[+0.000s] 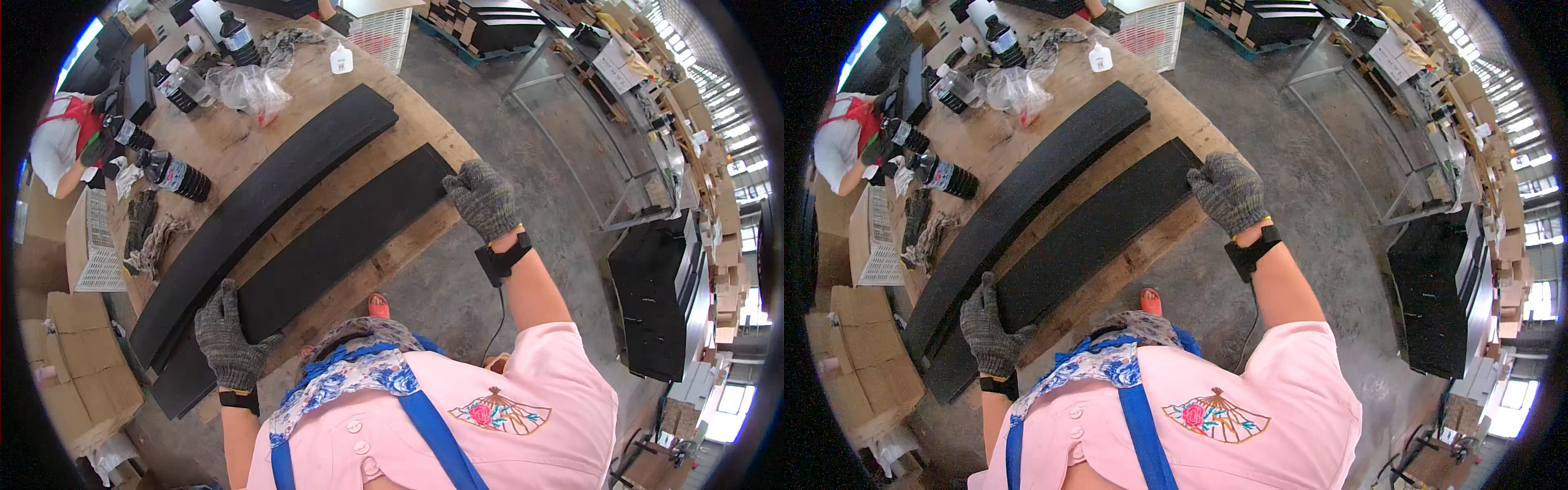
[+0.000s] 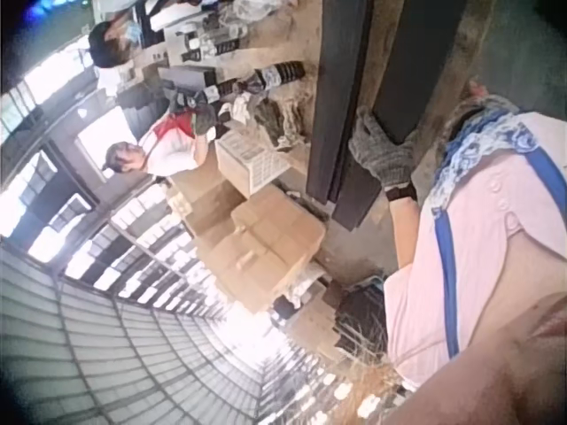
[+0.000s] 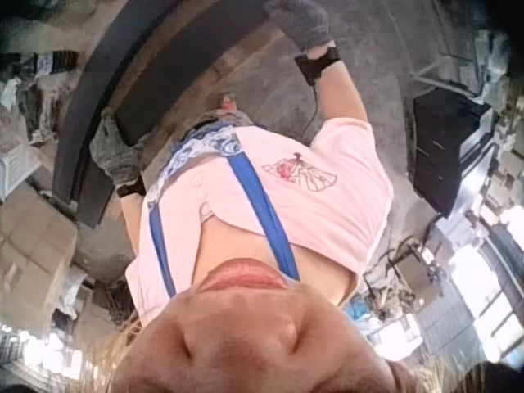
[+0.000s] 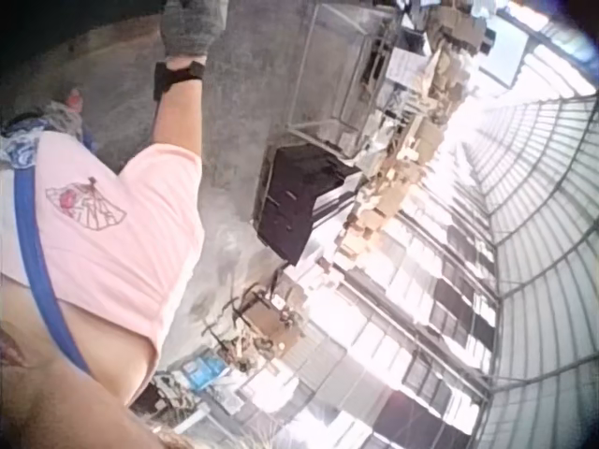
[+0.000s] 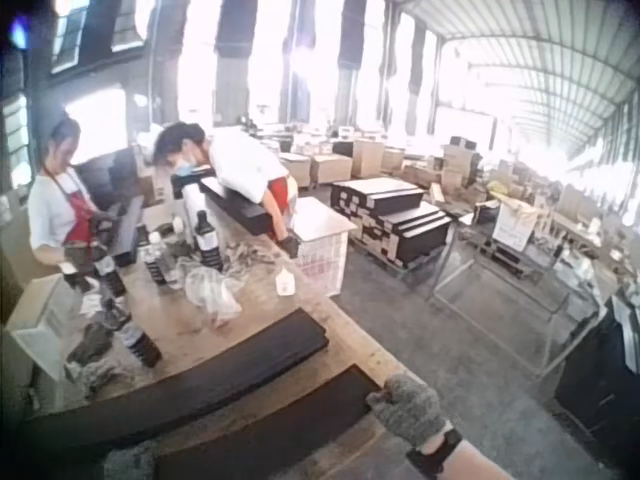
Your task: Wiping and inspecting long black furniture panels at a manufacturing workshop table.
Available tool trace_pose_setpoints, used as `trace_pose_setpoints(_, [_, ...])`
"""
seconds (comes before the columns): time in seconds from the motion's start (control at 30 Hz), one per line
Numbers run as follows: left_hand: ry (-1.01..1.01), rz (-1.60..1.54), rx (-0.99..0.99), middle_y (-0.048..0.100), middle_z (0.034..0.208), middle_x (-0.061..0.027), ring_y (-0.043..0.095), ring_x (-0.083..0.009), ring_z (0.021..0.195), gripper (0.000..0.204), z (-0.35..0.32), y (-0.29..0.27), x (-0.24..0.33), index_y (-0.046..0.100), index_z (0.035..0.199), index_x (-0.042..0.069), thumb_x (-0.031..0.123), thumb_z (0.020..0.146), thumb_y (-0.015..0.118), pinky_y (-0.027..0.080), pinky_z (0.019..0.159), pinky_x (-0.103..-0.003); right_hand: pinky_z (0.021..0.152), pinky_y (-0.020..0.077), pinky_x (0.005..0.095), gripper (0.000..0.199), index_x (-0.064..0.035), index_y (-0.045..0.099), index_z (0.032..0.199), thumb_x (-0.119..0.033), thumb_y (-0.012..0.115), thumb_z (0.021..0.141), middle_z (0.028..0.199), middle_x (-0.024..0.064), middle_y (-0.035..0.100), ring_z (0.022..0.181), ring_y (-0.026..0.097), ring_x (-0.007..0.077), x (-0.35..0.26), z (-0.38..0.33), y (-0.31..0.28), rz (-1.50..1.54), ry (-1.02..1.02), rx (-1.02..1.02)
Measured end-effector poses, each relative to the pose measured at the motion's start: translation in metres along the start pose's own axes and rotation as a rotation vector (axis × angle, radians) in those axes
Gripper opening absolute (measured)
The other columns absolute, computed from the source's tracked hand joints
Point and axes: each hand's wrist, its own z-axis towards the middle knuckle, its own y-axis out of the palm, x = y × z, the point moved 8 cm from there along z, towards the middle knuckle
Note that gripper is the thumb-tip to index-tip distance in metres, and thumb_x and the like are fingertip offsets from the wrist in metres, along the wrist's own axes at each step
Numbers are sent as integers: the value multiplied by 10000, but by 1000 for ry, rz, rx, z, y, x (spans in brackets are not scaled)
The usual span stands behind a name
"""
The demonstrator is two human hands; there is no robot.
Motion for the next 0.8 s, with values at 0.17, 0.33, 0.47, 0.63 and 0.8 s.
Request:
trace_pose_setpoints(0.17, [27, -65, 4, 534, 1381, -176, 511, -388, 1219, 1146, -4, -8, 1, 353, 1531, 105, 411, 564, 885, 343, 1103, -495, 733, 531, 409, 179, -71, 649, 852, -245, 683, 877, 810, 133, 650, 803, 641, 341, -44, -66, 105, 1118, 118, 65])
trace_pose_setpoints(0.33, [218, -182, 128, 545, 1392, -189, 504, -377, 1284, 787, -34, -26, -46, 505, 1419, 72, 419, 764, 768, 357, 1105, -484, 751, 529, 378, 101, -117, 642, 846, -216, 665, 857, 845, 108, 645, 813, 633, 298, -256, -123, 105, 263, -477, -90])
trace_pose_setpoints(0.47, [-53, -323, 122, 651, 1264, -194, 599, -364, 1190, 395, -99, -37, -222, 632, 1284, 24, 266, 974, 596, 435, 1046, -406, 681, 515, 404, 72, -140, 668, 804, -201, 704, 798, 772, 96, 610, 775, 624, 295, -248, -128, 72, 240, -376, 104])
trace_pose_setpoints(0.63, [-320, -977, -94, 524, 1471, -98, 399, -223, 1418, 431, -174, 18, -352, 565, 1405, 89, 271, 1014, 583, 252, 1185, -355, 760, 514, 402, 91, -153, 707, 874, -216, 695, 809, 874, 97, 641, 857, 630, 290, -301, -147, 103, 208, -379, 2])
trace_pose_setpoints(0.8, [-342, -981, -105, 581, 1411, -117, 467, -215, 1372, 367, -179, 19, -361, 616, 1341, 60, 187, 997, 604, 314, 1147, -319, 788, 556, 438, 171, -93, 713, 938, -180, 616, 827, 961, 160, 696, 918, 683, 330, -489, -231, 187, 264, -676, -393])
